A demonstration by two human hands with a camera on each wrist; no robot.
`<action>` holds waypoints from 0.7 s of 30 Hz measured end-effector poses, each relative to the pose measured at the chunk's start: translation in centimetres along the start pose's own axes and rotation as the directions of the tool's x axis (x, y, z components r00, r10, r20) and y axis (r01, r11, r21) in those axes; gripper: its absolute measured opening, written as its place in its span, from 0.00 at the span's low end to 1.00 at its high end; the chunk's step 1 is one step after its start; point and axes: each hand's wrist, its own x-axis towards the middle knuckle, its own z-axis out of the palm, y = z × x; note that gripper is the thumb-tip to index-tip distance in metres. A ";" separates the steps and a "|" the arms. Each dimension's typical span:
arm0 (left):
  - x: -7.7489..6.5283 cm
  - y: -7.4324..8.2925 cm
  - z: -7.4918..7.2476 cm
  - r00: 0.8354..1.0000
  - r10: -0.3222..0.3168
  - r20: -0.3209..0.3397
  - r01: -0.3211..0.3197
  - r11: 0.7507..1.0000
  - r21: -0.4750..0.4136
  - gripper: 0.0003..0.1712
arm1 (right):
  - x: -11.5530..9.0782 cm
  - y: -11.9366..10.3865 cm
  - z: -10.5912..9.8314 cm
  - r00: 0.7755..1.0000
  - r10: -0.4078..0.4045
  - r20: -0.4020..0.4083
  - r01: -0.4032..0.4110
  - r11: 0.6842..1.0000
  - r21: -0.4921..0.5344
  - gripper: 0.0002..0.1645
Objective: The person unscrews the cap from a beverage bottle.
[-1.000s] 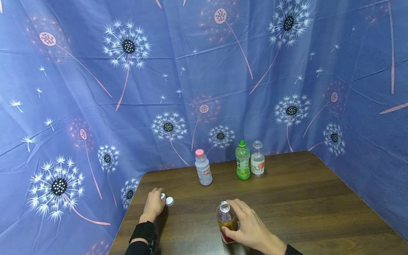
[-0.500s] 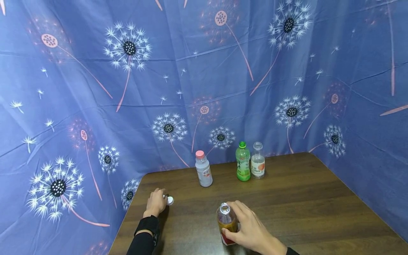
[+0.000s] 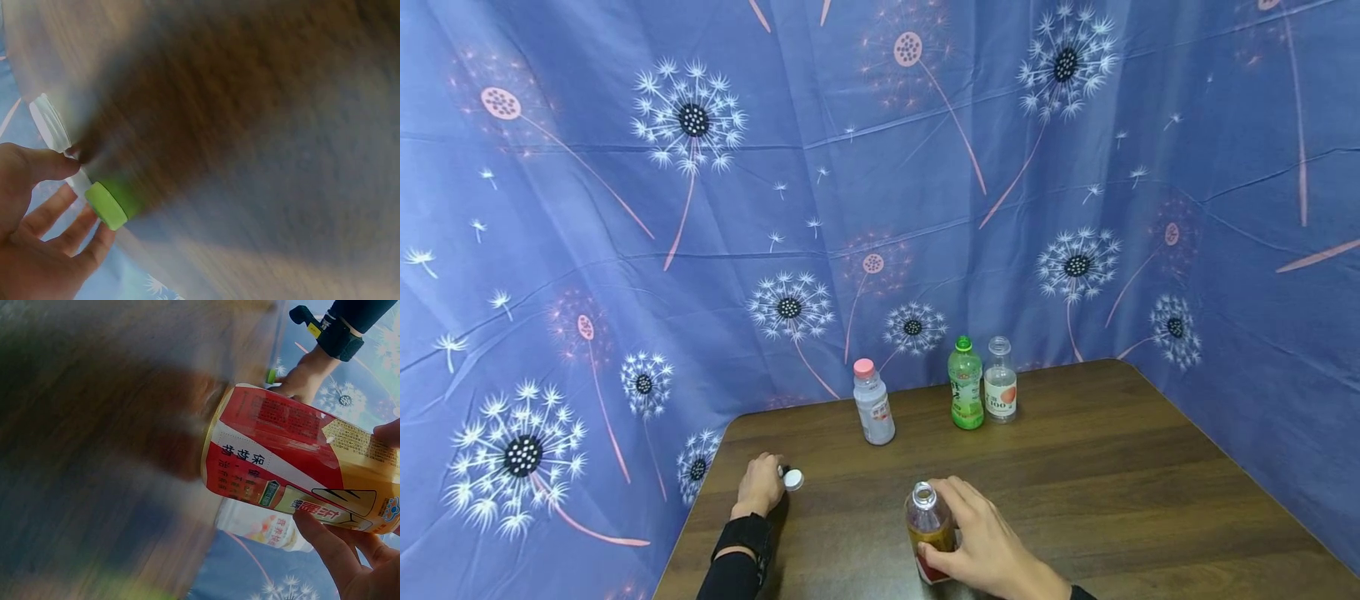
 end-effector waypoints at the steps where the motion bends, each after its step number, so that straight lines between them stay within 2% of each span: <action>1: 0.0 -0.1 0.1 1.000 0.004 -0.006 -0.004 1.000 -0.003 0.17 | 0.0 0.0 0.0 1.000 0.000 -0.002 0.000 1.000 -0.002 0.44; 6: 0.2 -0.4 0.3 1.000 0.007 -0.021 -0.007 1.000 -0.003 0.16 | 0.0 0.0 0.0 1.000 0.003 -0.002 -0.003 1.000 0.004 0.44; 12: 0.0 0.0 -0.3 0.999 0.018 -0.042 -0.019 1.000 -0.013 0.14 | 0.0 0.1 -0.1 1.000 -0.003 -0.009 0.004 1.000 0.015 0.44; 21: -0.4 1.4 -1.9 0.984 0.120 -0.135 -0.122 0.993 -0.006 0.12 | -0.2 0.2 0.1 0.999 -0.024 -0.045 0.024 1.000 -0.009 0.45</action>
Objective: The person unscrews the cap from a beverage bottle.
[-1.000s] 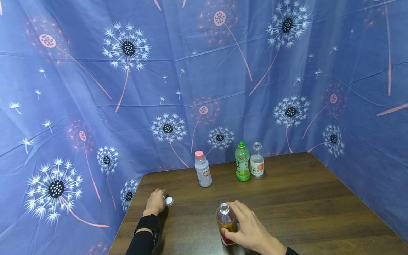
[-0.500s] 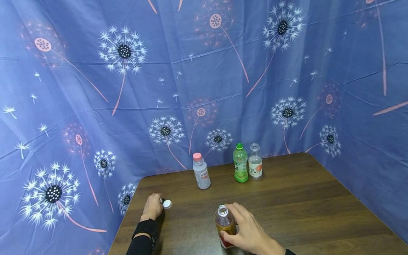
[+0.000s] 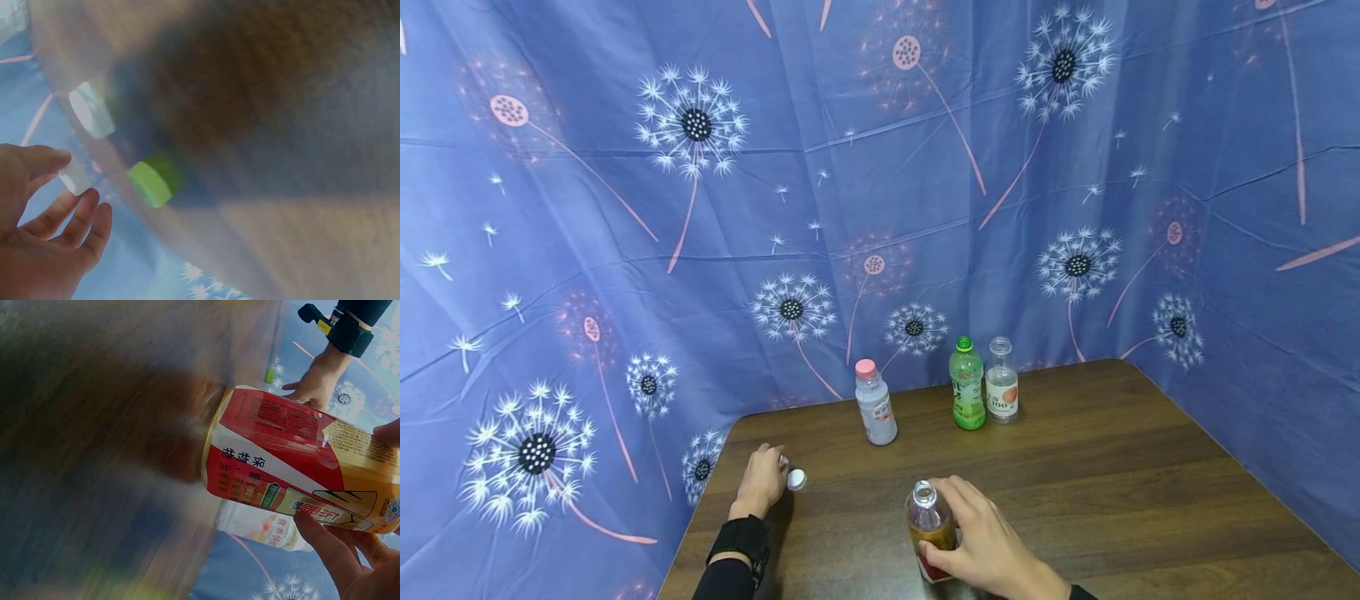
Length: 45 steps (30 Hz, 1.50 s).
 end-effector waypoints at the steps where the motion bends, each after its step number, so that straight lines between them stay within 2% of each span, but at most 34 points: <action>1: 0.0 0.3 -0.2 1.000 0.012 -0.001 -0.012 1.000 -0.002 0.12 | 0.0 0.0 0.0 1.000 -0.003 -0.004 0.003 1.000 -0.003 0.45; 5: 0.3 1.9 -1.2 0.997 0.081 0.016 -0.080 0.996 -0.037 0.12 | 0.0 0.0 0.1 1.000 0.002 -0.010 -0.002 1.000 -0.006 0.46; 10: 0.6 4.1 -2.6 0.984 0.165 0.062 -0.158 0.983 -0.095 0.10 | -0.1 -0.1 0.1 1.000 0.009 -0.010 -0.009 1.000 0.004 0.45; 15: 0.8 6.5 -4.4 0.972 0.220 0.084 -0.212 0.973 -0.094 0.10 | -0.1 -0.2 0.1 1.000 0.027 -0.007 -0.026 0.999 0.024 0.45; 20: 0.9 8.9 -6.1 0.963 0.264 0.064 -0.260 0.964 -0.063 0.11 | -0.1 -0.3 0.2 0.999 0.047 -0.005 -0.047 0.998 0.030 0.45; 23: 0.7 10.4 -6.9 0.954 0.299 0.029 -0.297 0.953 -0.057 0.11 | -0.1 -0.3 0.3 0.999 0.045 -0.010 -0.044 0.999 0.024 0.45; 26: 0.4 11.8 -7.7 0.935 0.353 -0.015 -0.354 0.934 -0.059 0.11 | -0.1 -0.2 0.3 0.999 0.025 -0.031 -0.025 1.000 0.003 0.45; 28: 0.1 12.6 -8.1 0.916 0.399 -0.045 -0.401 0.914 -0.060 0.11 | -0.2 -0.2 0.4 0.999 0.013 -0.046 -0.014 1.000 -0.010 0.45; 34: -0.8 15.1 -9.6 0.836 0.540 -0.104 -0.545 0.838 -0.027 0.13 | -0.2 -0.1 0.4 0.999 0.020 -0.050 -0.021 1.000 -0.024 0.46; 36: -1.1 16.0 -10.1 0.818 0.566 -0.103 -0.571 0.821 -0.015 0.13 | -0.3 0.0 0.4 0.999 0.024 -0.047 -0.026 0.999 -0.027 0.46; 38: -1.3 16.7 -10.4 0.804 0.586 -0.100 -0.591 0.807 -0.027 0.14 | -0.4 0.0 0.5 0.999 0.026 -0.046 -0.027 0.999 -0.030 0.46; 45: -1.9 18.8 -11.3 0.780 0.619 -0.090 -0.625 0.766 -0.152 0.15 | -0.2 0.0 0.6 0.998 0.038 -0.046 -0.038 0.999 0.002 0.46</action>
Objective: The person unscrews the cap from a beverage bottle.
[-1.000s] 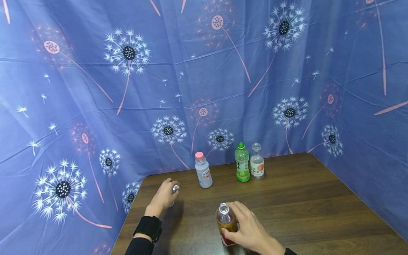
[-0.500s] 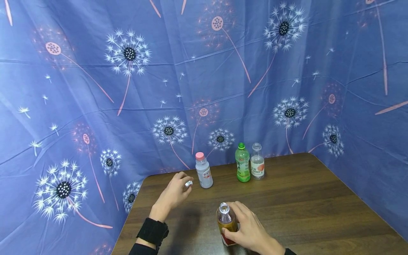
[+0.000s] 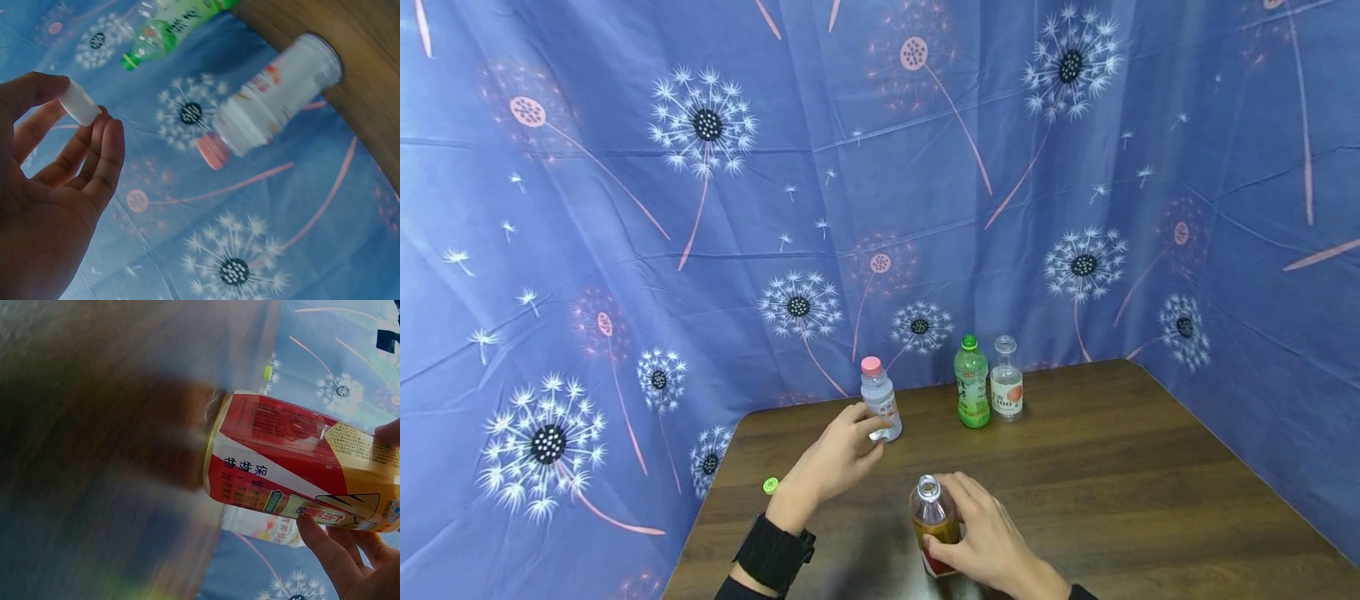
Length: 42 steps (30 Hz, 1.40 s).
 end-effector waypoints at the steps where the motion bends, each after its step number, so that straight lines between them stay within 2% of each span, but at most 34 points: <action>1: 0.1 0.3 0.0 1.000 0.009 0.001 -0.008 1.000 -0.016 0.15 | 0.0 0.0 0.0 1.000 0.004 0.002 -0.004 1.000 0.004 0.46; 3: 0.3 0.9 0.1 1.000 0.025 0.006 -0.025 0.999 -0.040 0.15 | 0.0 0.0 0.0 1.000 0.013 0.011 -0.013 1.000 0.017 0.46; 7: 0.5 2.4 0.1 0.997 0.054 0.055 -0.051 0.998 -0.046 0.15 | 0.1 0.1 0.0 0.999 0.028 0.029 -0.030 0.999 0.037 0.46; 14: 0.5 4.3 0.1 0.984 0.121 0.131 -0.110 0.990 -0.090 0.15 | 0.0 -0.1 -0.1 0.999 0.015 0.032 -0.016 0.998 0.053 0.45; 18: 0.4 4.6 0.4 0.975 0.149 0.164 -0.128 0.983 -0.129 0.15 | 0.0 -0.1 -0.2 0.999 0.014 0.047 -0.018 0.998 0.068 0.43; 26: 0.3 5.1 0.9 0.962 0.202 0.183 -0.171 0.970 -0.174 0.13 | -0.2 0.0 -0.2 0.999 -0.002 0.041 0.000 0.998 0.067 0.44; 39: 0.2 5.6 0.8 0.951 0.216 0.221 -0.196 0.975 -0.109 0.14 | -0.2 -0.1 -0.3 0.998 0.022 0.056 -0.026 0.996 0.080 0.44; 42: 0.2 5.6 0.9 0.948 0.218 0.231 -0.195 0.974 -0.116 0.14 | -0.2 -0.1 -0.3 0.998 0.021 0.053 -0.025 0.997 0.079 0.44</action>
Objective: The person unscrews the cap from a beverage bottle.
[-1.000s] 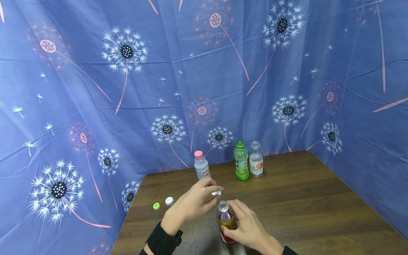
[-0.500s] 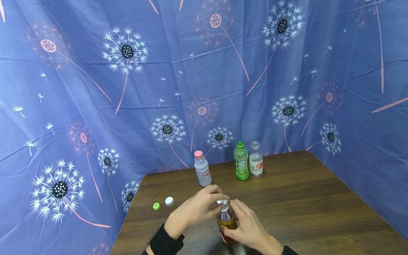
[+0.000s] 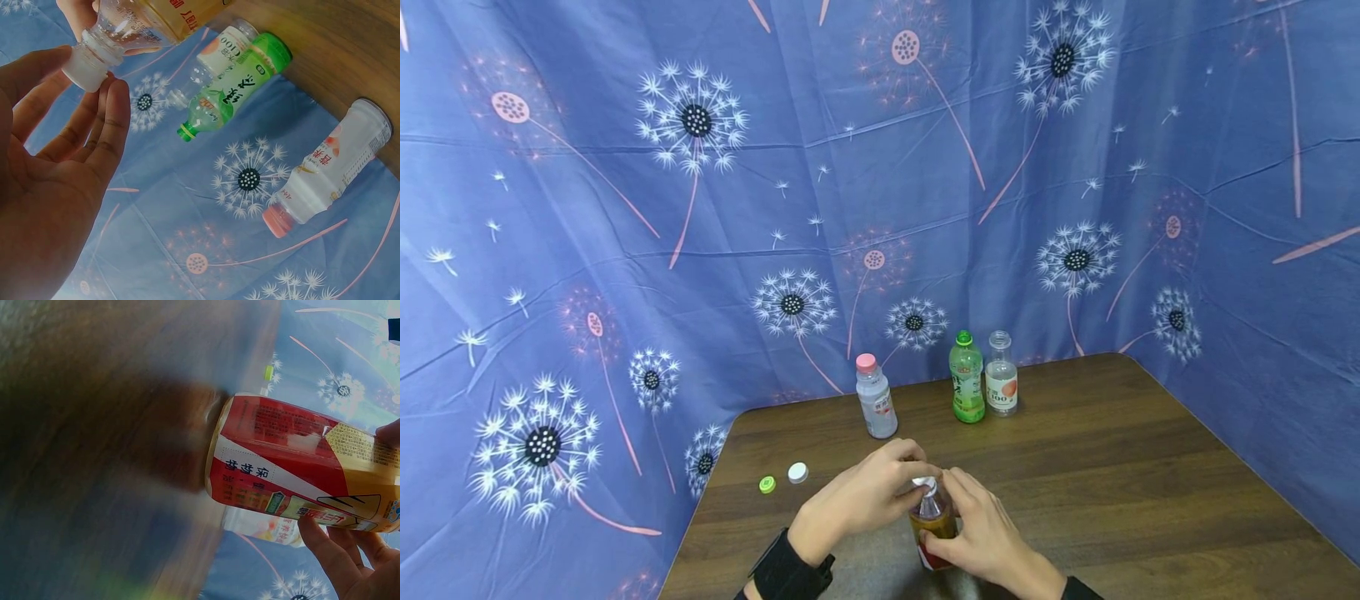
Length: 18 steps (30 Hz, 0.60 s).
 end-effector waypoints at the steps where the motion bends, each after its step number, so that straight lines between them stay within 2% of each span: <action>1: 0.0 0.0 0.0 1.000 0.000 0.005 0.000 1.000 -0.004 0.14 | 0.0 0.0 0.0 1.000 -0.001 -0.003 0.001 1.000 -0.002 0.44; 6: 0.2 0.0 -0.2 1.000 0.000 0.029 0.001 1.000 -0.017 0.15 | 0.1 -0.1 0.0 1.000 -0.010 -0.015 0.009 1.000 -0.012 0.43; 13: 0.2 -0.1 -0.5 0.998 0.015 0.066 -0.012 0.999 -0.044 0.13 | 0.1 -0.2 0.0 1.000 0.000 -0.018 0.000 1.000 -0.015 0.47; 18: 0.3 -0.1 -0.6 0.996 0.039 0.078 -0.034 0.997 -0.068 0.16 | 0.1 -0.3 -0.1 1.000 0.013 -0.003 -0.013 1.000 -0.001 0.45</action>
